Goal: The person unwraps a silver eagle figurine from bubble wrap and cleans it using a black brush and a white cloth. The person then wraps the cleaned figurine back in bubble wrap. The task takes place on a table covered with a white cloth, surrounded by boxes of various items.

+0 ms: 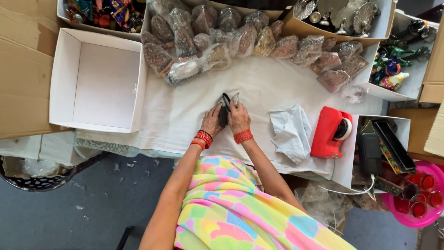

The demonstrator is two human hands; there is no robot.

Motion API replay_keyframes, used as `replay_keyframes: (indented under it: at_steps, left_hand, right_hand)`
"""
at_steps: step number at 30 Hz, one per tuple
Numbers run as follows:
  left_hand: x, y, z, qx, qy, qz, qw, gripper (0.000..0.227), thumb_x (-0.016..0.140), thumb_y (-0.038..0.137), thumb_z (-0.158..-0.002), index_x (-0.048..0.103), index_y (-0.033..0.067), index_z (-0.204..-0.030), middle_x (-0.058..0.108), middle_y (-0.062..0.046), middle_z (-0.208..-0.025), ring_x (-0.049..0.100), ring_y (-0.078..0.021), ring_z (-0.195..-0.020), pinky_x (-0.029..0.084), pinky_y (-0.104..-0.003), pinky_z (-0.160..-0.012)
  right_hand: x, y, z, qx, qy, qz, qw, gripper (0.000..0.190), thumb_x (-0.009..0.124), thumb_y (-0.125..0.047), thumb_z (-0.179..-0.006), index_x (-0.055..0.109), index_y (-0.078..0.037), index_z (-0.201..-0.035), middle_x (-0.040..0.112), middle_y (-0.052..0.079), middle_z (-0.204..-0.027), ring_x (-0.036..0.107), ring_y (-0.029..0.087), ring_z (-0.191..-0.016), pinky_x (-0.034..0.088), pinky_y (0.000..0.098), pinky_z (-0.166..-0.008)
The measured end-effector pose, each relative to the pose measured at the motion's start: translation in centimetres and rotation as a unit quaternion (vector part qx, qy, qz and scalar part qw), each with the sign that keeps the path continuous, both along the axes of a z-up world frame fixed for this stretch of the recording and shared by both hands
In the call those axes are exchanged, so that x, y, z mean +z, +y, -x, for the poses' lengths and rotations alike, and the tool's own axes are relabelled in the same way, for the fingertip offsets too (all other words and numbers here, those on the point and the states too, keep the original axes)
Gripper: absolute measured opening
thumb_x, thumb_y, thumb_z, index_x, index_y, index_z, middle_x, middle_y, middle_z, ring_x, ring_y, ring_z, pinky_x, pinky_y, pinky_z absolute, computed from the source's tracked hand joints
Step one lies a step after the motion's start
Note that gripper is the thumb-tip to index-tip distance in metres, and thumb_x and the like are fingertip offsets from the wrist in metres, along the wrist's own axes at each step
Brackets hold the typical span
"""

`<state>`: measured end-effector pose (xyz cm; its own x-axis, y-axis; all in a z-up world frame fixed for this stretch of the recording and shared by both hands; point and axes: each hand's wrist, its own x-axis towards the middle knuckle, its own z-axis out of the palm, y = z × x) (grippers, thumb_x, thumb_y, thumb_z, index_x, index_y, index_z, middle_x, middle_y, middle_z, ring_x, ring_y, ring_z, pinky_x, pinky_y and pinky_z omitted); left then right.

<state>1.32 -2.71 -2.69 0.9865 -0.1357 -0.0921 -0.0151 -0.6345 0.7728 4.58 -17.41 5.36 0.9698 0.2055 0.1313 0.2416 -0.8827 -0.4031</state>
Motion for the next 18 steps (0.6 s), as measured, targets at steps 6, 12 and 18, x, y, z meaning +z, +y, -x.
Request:
replay_keyframes:
  at_steps: [6, 12, 18]
  left_hand:
    - [0.8, 0.2, -0.2, -0.009, -0.002, 0.014, 1.0, 0.116, 0.089, 0.005, -0.063, 0.025, 0.0171, -0.159, 0.042, -0.012, -0.153, 0.048, -0.0413, -0.13, 0.039, -0.05, -0.111]
    - [0.1, -0.1, -0.7, -0.002, 0.014, 0.006, 1.0, 0.112, 0.086, 0.005, -0.064, 0.027, 0.0165, -0.158, 0.043, -0.012, -0.152, 0.049, -0.0421, -0.128, 0.041, -0.048, -0.111]
    - [0.6, -0.2, -0.6, -0.003, 0.008, -0.008, 1.0, 0.112, 0.087, 0.005, -0.062, 0.027, 0.0144, -0.156, 0.042, -0.012, -0.151, 0.049, -0.0416, -0.129, 0.041, -0.049, -0.111]
  right_hand:
    - [-3.2, -4.1, 7.0, -0.02, -0.005, -0.031, 0.999, 0.061, 0.071, -0.004, -0.084, 0.058, -0.008, -0.144, 0.061, 0.013, -0.104, 0.062, 0.032, -0.096, 0.055, 0.0432, -0.082]
    - [-1.2, -1.5, 1.7, -0.013, 0.007, -0.006, 1.0, 0.057, 0.072, -0.006, -0.085, 0.06, -0.009, -0.14, 0.061, 0.013, -0.104, 0.062, 0.032, -0.093, 0.054, 0.0435, -0.079]
    - [-1.9, -1.9, 4.0, -0.008, -0.046, 0.001, 0.999, 0.056, 0.069, -0.003, -0.088, 0.059, -0.009, -0.142, 0.062, 0.015, -0.107, 0.062, 0.033, -0.095, 0.054, 0.043, -0.081]
